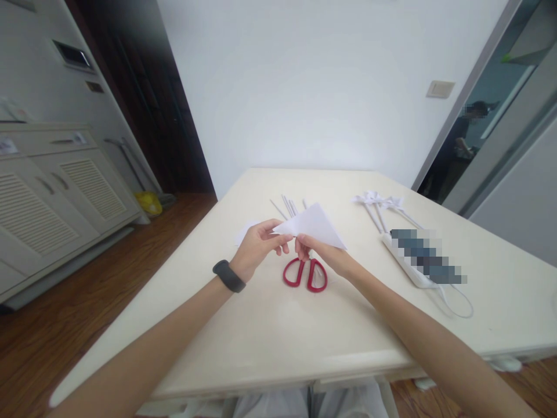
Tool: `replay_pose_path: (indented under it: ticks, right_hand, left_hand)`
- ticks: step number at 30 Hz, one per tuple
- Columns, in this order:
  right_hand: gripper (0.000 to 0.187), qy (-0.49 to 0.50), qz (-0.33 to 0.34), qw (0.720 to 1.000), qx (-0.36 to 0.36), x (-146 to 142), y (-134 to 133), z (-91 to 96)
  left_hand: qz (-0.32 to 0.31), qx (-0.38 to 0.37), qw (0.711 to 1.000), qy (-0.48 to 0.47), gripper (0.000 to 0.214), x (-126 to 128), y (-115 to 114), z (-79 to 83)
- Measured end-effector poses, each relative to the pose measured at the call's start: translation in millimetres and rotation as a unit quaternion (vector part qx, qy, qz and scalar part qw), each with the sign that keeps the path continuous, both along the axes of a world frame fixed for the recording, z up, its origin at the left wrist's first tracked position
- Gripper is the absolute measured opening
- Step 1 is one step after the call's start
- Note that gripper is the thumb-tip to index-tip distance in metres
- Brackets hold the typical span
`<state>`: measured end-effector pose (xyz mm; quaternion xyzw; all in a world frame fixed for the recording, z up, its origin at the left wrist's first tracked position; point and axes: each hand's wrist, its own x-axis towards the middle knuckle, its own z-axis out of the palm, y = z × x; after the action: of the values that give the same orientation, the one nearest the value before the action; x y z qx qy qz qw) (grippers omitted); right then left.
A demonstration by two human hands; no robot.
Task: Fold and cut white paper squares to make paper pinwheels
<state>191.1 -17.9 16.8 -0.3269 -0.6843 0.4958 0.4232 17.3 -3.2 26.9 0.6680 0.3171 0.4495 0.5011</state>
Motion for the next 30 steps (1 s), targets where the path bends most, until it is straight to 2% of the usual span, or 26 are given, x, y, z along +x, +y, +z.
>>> replay_pose_path:
  ticks: [16, 30]
  right_hand:
    - [0.027, -0.024, -0.013, 0.999, -0.016, 0.4, 1.6, -1.7]
    - [0.027, -0.004, 0.0, 1.0, 0.003, -0.9, 3.1, -2.0]
  left_hand:
    - [0.009, -0.011, 1.0, 0.0, 0.016, 0.7, -0.2, -0.8]
    - [0.001, -0.022, 1.0, -0.011, 0.021, 1.0, 0.0, -2.5]
